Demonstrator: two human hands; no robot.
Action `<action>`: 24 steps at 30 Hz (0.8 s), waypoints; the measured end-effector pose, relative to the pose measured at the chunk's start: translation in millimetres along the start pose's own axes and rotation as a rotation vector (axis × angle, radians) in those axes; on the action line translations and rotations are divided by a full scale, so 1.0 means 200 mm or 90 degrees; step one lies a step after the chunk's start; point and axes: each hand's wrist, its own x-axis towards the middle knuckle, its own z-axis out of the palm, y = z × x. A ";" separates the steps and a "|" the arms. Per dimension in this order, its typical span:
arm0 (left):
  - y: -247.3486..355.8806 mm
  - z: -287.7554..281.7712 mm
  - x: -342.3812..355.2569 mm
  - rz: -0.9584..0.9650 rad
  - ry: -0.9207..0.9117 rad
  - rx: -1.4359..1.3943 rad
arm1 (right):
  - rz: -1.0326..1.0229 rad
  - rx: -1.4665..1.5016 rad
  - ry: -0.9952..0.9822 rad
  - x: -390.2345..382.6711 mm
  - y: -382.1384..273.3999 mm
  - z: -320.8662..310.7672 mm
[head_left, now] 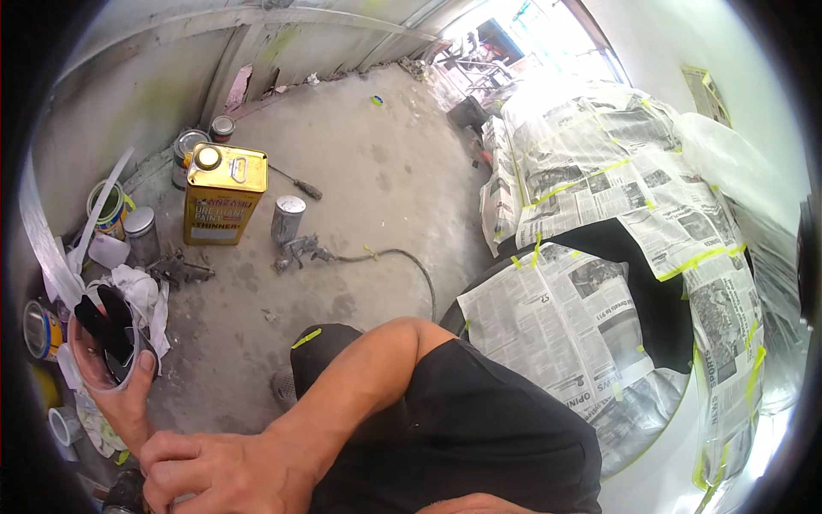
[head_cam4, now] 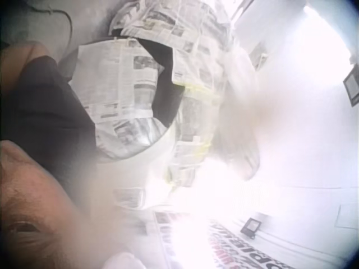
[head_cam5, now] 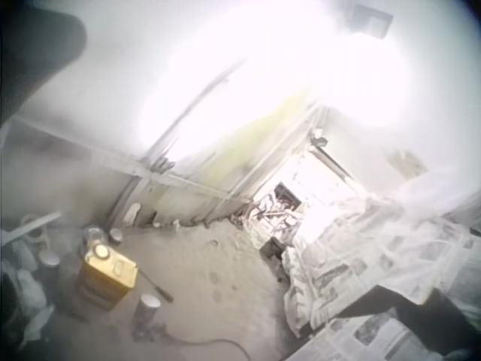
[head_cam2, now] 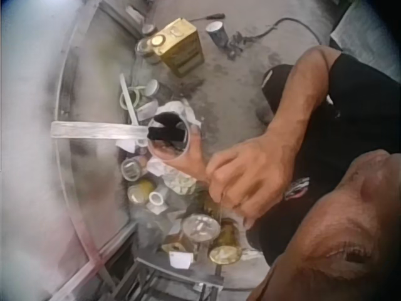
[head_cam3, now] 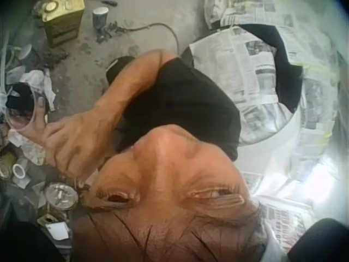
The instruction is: The person stirs black paint in a cup using a metal spatula, pours solvent from a yellow can into the cup, and continues to stir the mixture. The person then wipes the spatula with a cloth and places a white filter into the paint cup.
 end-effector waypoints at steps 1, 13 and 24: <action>0.02 -0.01 0.01 0.001 -0.006 0.006 | -0.002 0.009 -0.005 0.02 0.00 -0.01; -0.03 -0.08 -0.02 -0.058 0.045 0.002 | 0.016 0.017 -0.038 0.03 0.15 0.02; -0.04 -0.12 -0.01 -0.101 0.069 -0.003 | 0.022 -0.001 -0.078 0.03 0.16 0.02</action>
